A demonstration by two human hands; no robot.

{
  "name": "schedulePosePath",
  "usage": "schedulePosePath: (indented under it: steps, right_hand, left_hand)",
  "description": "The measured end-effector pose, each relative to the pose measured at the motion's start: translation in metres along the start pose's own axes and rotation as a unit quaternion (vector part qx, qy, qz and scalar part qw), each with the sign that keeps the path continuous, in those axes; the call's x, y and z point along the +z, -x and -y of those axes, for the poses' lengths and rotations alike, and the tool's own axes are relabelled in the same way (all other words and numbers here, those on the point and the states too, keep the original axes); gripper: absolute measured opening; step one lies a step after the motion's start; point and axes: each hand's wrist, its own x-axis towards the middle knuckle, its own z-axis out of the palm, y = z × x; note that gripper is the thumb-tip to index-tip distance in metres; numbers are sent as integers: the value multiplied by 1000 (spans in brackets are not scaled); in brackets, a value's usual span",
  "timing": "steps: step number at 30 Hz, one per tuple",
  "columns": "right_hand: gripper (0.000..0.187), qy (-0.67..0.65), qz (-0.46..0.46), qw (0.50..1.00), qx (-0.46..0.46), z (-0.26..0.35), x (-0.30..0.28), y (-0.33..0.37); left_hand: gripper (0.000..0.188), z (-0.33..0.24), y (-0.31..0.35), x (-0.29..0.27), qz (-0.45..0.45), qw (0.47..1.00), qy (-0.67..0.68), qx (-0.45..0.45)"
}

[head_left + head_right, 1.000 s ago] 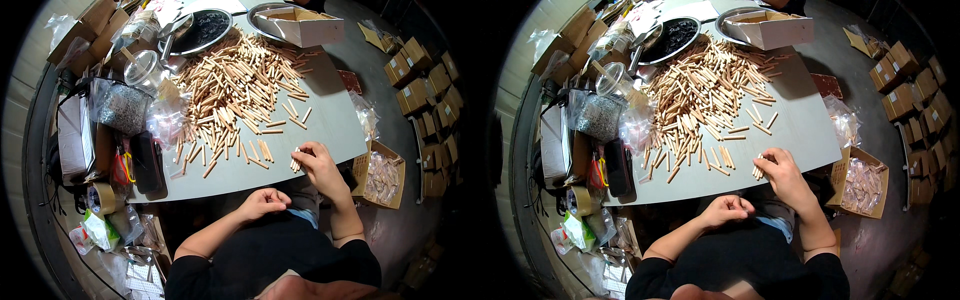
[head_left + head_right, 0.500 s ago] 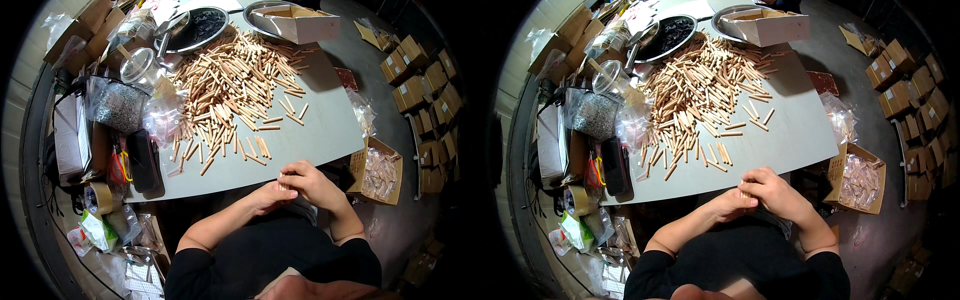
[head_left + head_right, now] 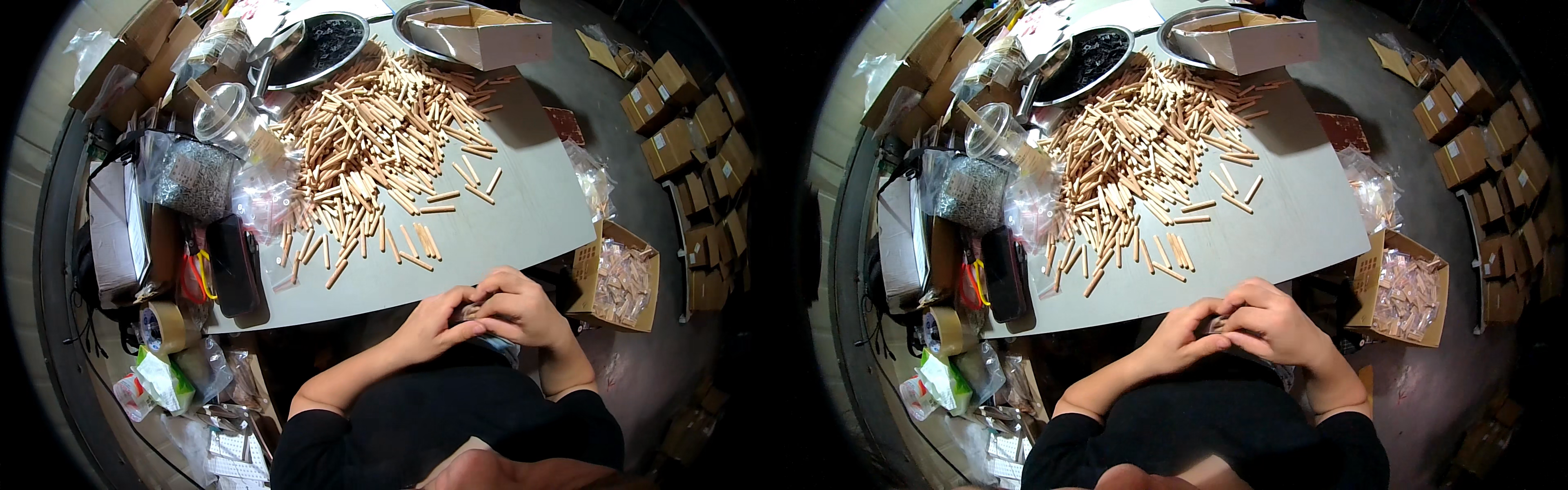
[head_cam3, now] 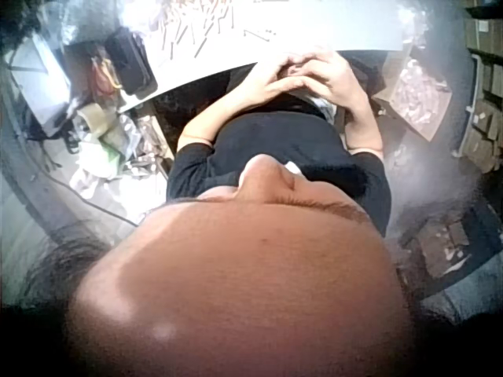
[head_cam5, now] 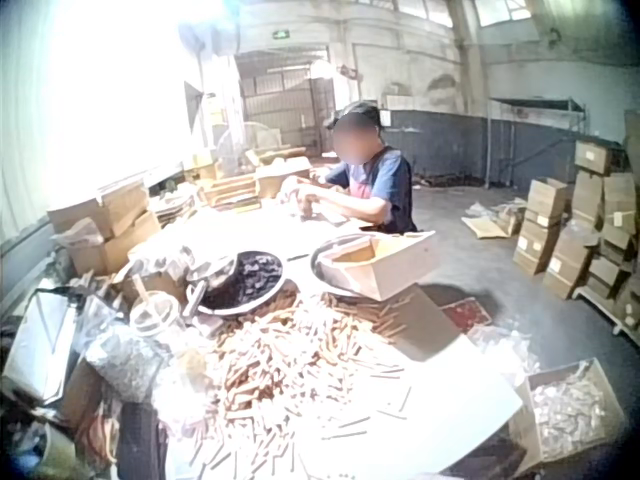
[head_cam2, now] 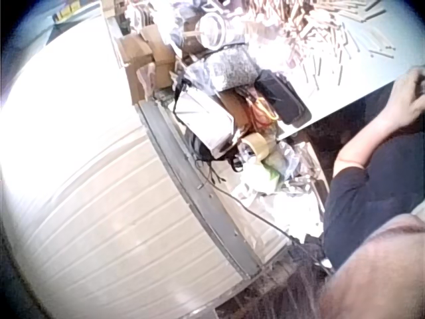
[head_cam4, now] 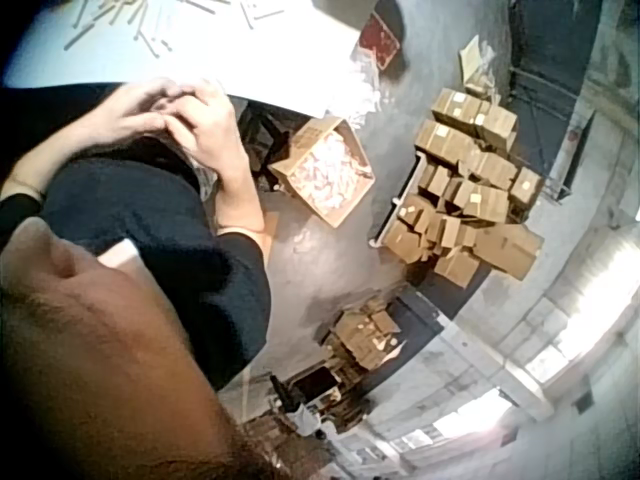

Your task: The person repeatedly picks up small wooden sticks from a large pile on a table and places them into small clear plastic bags. The person then places the filled bags into a cardboard box to the right. The process is repetitive and involves handling the sticks and bags by hand.

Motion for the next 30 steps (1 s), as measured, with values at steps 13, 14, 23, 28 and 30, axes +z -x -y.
schedulePosePath:
  steps: [13, 14, 23, 28, 30]
  right_hand:
    - [11, -104, 22, 991, 83, 4, 12, 14]
    - [11, -105, 26, 990, 91, 4, 11, 16]
    - [22, 15, -112, 978, 178, -13, -25, 56]
    - [17, 217, -246, 877, 352, -33, -103, 162]
    - [15, 278, -282, 830, 393, -40, -111, 177]
  left_hand:
    - [13, -3, 2, 3, -137, 960, -69, 234]
    - [13, -2, 4, 4, -130, 962, -49, 234]
    - [18, 0, 18, -20, -218, 949, -171, 152]
    - [31, 9, 74, -74, -428, 801, -414, 60]
    - [40, 13, 96, -88, -439, 748, -498, -8]
